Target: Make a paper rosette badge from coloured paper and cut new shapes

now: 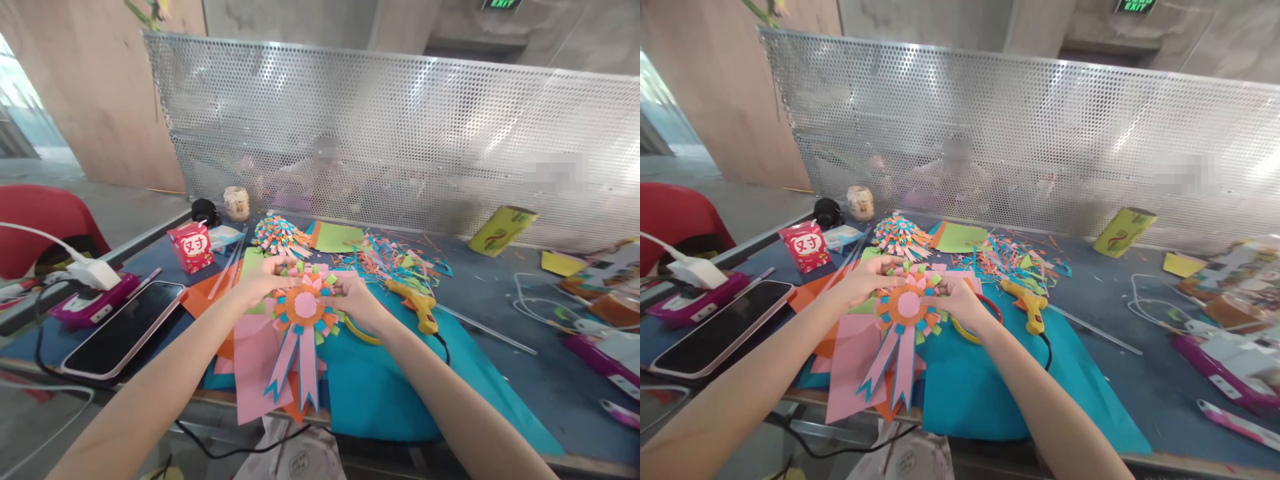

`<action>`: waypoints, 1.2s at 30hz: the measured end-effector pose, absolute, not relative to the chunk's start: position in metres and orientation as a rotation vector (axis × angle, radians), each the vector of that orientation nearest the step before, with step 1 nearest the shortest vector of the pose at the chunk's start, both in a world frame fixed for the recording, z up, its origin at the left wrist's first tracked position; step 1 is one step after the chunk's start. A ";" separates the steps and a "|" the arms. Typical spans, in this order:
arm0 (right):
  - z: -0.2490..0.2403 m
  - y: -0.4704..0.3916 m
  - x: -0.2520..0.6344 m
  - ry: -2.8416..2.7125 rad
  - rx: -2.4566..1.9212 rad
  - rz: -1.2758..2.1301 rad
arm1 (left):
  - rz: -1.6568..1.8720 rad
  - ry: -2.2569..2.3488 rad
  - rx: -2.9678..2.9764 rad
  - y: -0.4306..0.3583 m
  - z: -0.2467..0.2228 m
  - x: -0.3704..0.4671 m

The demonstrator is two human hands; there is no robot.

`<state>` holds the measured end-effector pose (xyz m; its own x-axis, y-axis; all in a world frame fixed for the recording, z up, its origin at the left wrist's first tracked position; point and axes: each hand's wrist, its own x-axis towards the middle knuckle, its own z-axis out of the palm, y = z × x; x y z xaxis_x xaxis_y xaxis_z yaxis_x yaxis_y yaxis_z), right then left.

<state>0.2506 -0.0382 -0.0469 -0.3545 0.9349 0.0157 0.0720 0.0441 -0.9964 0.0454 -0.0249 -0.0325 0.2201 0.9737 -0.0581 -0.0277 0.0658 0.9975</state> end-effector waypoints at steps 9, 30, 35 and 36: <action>-0.048 -0.052 0.246 -1.209 -0.965 1.749 | 1.087 1.047 1.260 -0.031 -0.029 0.054; -0.049 -0.052 0.247 -1.153 -0.889 1.738 | 0.985 1.099 1.426 -0.030 -0.040 0.054; -0.052 -0.051 0.247 -1.186 -0.880 1.722 | 1.005 1.122 1.493 -0.027 -0.042 0.053; -0.053 -0.051 0.246 -1.180 -0.891 1.709 | 1.004 1.116 1.491 -0.026 -0.042 0.052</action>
<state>0.2463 -0.0508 -0.0526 -0.3816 0.9204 -0.0849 -0.2469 -0.1900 -0.9502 0.0524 -0.0263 -0.0424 0.2356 0.9702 0.0572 0.1586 -0.0964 0.9826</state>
